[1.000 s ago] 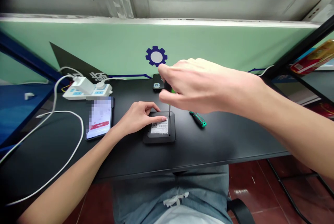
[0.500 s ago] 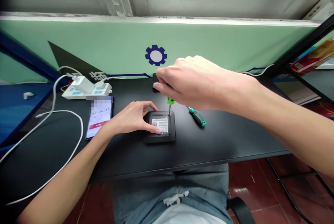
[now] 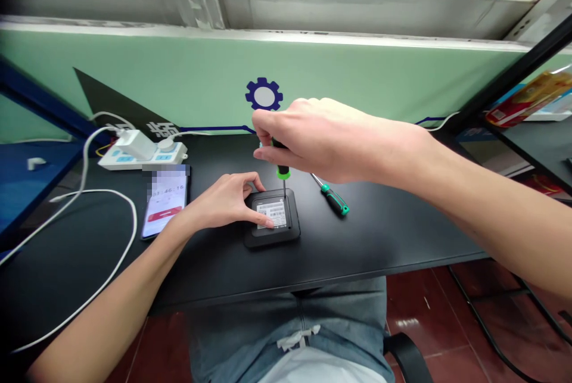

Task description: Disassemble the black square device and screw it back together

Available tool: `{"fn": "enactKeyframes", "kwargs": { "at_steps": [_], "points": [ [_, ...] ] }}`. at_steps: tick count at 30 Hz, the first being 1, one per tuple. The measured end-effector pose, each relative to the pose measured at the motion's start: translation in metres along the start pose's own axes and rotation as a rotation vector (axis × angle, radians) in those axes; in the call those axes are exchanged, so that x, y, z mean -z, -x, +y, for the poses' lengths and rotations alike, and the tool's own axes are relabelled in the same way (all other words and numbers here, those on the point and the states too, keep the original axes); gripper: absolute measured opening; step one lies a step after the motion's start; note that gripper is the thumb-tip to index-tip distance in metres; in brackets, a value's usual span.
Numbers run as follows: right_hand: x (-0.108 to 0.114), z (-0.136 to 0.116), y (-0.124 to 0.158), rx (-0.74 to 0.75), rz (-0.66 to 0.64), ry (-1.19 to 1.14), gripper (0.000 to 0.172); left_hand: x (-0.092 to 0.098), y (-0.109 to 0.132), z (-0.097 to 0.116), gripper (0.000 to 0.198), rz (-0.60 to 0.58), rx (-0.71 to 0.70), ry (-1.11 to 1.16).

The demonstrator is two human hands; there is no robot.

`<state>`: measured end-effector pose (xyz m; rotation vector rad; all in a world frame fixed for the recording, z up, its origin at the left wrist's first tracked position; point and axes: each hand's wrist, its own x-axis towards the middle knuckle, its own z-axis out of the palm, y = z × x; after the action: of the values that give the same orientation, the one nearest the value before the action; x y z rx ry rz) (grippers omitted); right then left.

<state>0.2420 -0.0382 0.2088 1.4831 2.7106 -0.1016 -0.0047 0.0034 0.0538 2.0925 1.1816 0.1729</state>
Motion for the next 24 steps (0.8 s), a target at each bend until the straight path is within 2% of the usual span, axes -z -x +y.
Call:
{"fn": "enactKeyframes", "kwargs": {
  "at_steps": [2, 6, 11, 16, 21, 24],
  "points": [
    [-0.001, -0.002, 0.000, -0.025, 0.018, 0.040, 0.043, -0.001, -0.001, -0.001, 0.080, 0.013, -0.009, 0.013],
    [-0.002, -0.001, 0.001, 0.044, 0.014, 0.051, 0.027, -0.001, -0.001, -0.001, 0.079, 0.029, -0.016, 0.037],
    [-0.005, 0.005, 0.004, 0.023, 0.036, 0.120, 0.048, -0.001, -0.001, -0.002, 0.081, 0.020, -0.014, 0.049],
    [-0.010, 0.009, 0.007, 0.187, 0.071, -0.026, 0.024, -0.001, -0.002, -0.003, 0.083, 0.025, -0.012, 0.048],
    [-0.012, 0.010, 0.001, 0.154, 0.057, 0.051, 0.042, -0.001, -0.002, -0.003, 0.081, 0.015, -0.004, 0.046],
    [-0.007, 0.014, 0.005, 0.186, 0.030, -0.006, 0.033, -0.001, -0.001, -0.003, 0.081, 0.016, -0.013, 0.054]
  ]
}}
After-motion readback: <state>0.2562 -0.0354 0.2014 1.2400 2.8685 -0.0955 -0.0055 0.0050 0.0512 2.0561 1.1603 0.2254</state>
